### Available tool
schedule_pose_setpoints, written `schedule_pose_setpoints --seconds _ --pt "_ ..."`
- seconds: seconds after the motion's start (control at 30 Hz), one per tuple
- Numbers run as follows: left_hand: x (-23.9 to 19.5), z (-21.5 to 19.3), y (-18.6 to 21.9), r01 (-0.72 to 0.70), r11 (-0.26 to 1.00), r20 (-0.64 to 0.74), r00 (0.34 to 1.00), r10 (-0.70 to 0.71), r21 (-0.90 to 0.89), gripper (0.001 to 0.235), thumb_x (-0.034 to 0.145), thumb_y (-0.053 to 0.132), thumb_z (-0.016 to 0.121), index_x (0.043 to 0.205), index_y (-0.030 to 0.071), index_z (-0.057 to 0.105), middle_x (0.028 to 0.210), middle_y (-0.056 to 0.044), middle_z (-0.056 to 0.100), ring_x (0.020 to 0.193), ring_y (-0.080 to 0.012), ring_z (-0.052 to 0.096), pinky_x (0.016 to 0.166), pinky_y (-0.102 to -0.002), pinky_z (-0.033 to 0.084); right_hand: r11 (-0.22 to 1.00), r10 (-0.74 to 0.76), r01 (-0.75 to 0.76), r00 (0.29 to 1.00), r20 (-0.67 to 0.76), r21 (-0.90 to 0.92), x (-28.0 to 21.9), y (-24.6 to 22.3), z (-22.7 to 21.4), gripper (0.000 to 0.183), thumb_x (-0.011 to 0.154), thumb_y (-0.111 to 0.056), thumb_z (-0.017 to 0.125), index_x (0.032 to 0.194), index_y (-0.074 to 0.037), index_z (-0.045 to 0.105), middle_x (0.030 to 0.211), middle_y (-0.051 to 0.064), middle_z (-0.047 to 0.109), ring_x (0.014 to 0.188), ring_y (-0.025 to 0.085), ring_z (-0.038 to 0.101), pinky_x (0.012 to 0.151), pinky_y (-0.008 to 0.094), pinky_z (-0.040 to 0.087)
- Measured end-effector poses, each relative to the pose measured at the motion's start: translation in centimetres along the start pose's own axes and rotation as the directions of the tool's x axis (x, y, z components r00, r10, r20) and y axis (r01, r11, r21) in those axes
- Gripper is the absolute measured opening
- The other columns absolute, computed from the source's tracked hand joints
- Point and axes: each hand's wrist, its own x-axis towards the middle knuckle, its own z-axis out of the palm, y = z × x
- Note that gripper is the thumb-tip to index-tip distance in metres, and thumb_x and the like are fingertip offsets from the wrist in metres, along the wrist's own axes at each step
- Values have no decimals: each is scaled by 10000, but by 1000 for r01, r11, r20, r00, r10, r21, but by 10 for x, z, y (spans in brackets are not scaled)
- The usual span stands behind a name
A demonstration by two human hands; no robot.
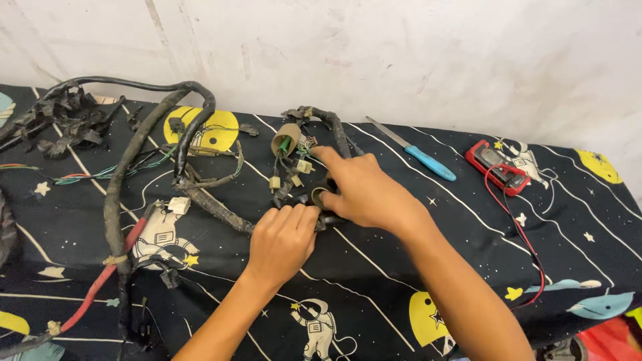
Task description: Wrapping electrical tape around a motorcycle wiring harness to secure and protect the wires
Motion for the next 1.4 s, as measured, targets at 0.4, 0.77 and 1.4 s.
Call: schedule_pose_setpoints --seconds 0.4,0.77,1.4 --pt "18 -19 7 141 976 -38 988 -149 -166 463 897 528 710 788 92 595 627 -55 500 579 -267 592 557 -337 457 963 -214 270 760 -613 -2 -63 30 36 462 807 2 633 1251 -107 698 902 92 672 948 367 648 865 437 511" --pt "4 -7 6 150 976 -109 980 -168 -156 454 930 547 679 846 103 627 639 -41 500 586 -241 581 556 -328 452 927 -367 257 458 -810 -274 -78 57 102 334 842 28 710 1121 -130 804 998 126 739 852 316 696 776 412 576" --pt "8 -15 7 101 988 -91 990 -112 -116 435 972 522 679 872 104 613 680 -10 567 607 -222 592 571 -350 459 965 20 184 655 -756 185 -79 26 141 257 918 -90 754 1129 15 652 1069 144 710 992 246 726 928 316 576"
